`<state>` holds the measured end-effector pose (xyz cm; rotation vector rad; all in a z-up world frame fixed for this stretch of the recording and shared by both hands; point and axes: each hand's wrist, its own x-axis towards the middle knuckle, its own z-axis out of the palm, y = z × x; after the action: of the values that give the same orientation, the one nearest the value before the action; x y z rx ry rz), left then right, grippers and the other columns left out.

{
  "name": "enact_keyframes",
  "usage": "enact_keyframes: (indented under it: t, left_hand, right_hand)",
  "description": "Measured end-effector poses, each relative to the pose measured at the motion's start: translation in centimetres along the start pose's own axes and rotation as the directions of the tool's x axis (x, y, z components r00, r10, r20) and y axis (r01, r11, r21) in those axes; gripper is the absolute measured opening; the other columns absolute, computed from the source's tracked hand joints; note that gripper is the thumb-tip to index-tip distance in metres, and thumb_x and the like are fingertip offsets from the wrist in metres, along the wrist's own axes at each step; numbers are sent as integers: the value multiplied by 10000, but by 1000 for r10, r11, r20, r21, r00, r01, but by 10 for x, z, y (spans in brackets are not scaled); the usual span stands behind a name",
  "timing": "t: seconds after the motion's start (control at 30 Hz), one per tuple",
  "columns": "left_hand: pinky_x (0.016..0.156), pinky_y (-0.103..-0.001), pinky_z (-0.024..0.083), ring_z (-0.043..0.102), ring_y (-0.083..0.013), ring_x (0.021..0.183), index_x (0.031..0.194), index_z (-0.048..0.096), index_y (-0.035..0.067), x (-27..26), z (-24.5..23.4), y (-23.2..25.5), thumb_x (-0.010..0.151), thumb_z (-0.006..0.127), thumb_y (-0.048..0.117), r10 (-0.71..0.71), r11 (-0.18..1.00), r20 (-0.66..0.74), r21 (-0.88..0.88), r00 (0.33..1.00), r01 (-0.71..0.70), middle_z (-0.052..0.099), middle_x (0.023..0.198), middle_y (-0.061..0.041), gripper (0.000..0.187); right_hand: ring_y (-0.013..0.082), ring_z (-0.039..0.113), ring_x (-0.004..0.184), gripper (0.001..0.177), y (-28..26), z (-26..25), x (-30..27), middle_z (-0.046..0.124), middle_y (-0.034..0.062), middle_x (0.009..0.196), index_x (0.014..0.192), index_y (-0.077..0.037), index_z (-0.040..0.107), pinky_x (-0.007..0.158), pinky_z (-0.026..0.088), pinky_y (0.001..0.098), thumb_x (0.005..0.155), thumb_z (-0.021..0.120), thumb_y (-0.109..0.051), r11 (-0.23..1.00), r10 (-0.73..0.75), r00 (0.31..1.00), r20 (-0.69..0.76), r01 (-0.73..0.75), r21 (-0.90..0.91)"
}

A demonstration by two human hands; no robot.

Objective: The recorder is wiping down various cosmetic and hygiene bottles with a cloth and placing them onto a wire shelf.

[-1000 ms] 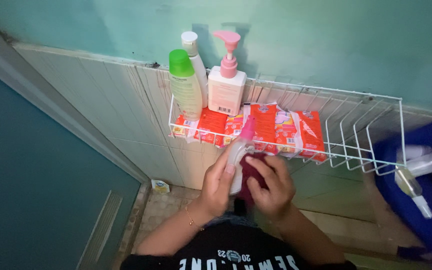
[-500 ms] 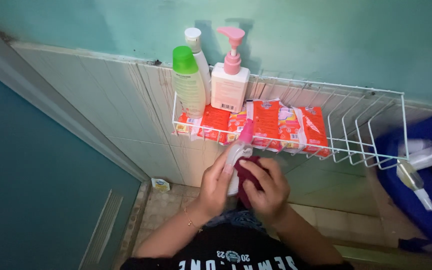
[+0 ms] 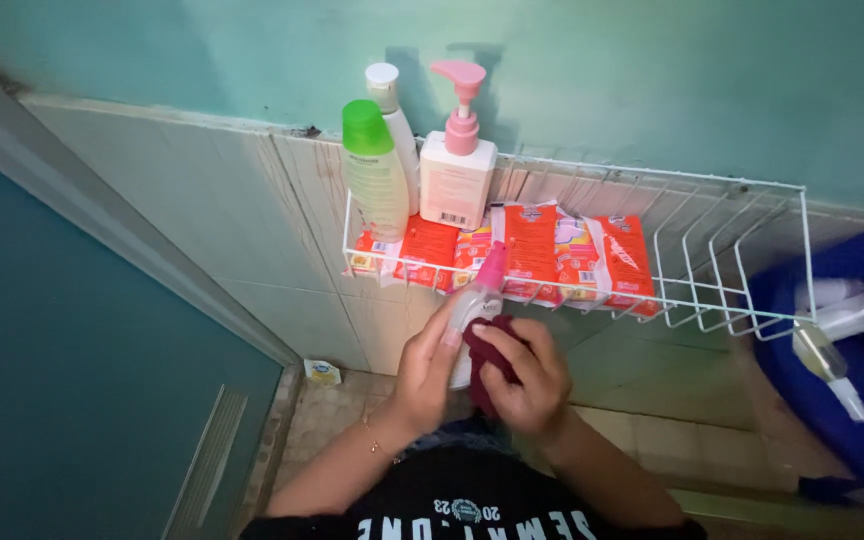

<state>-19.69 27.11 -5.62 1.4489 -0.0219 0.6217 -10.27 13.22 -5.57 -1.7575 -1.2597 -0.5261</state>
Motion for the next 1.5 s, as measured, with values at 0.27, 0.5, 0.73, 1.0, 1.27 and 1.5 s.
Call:
enact_keyframes:
  t: [0.27,0.5,0.73,1.0,1.27,1.5]
  left_hand:
    - [1187,-360,379,533,-247,1388,1535,409,-78,-3,4,3,1102,379,220,2,998,-28,61,1000,0,577,1475,-200,526]
    - [1124,-357,455,608,-232,1302,1525,443,-76,-6,0,-10,1102,398,210,35,998,-3,61,999,-34,635,1414,-192,513]
    - [773,-315,584,686,-159,806,1545,448,-52,-8,2,7,1050,426,257,12,998,190,63,982,-25,727,1120,-136,584]
    - [948,-366,567,737,-263,960,1518,453,-45,4,2,3,1115,447,237,290,900,283,243,914,-361,714,1160,-192,492]
    - [766,-324,567,692,-191,763,1512,493,-59,12,9,7,1031,433,262,65,996,363,37,929,-84,736,1037,-150,581]
    - [753,-304,566,673,-162,774,1521,457,-67,8,12,5,1046,418,316,-35,988,351,-130,936,85,729,1059,-146,612]
  right_hand:
    - [304,652,969,475,-8,-8,28,611,146,1092,1253,-108,716,863,553,372,795,715,16,993,100,993,-70,-104,-53]
    - [279,645,924,473,-7,-17,30,605,130,1041,1227,-90,728,847,550,367,767,728,16,996,78,996,-47,-79,-26]
    - [282,632,948,413,-9,-53,48,613,134,1054,1223,-86,721,868,531,362,825,732,26,972,113,962,-248,-159,-172]
    - [187,700,949,215,10,-72,63,720,110,1047,1158,7,677,867,544,309,1005,654,-142,915,265,955,135,-293,278]
    - [126,663,855,306,35,-79,36,724,78,976,1135,33,671,775,533,279,1084,555,-245,628,543,814,208,-558,542]
    - [138,670,925,394,31,-84,38,720,94,1070,1237,18,646,843,525,277,1041,554,-311,271,665,669,331,-629,728]
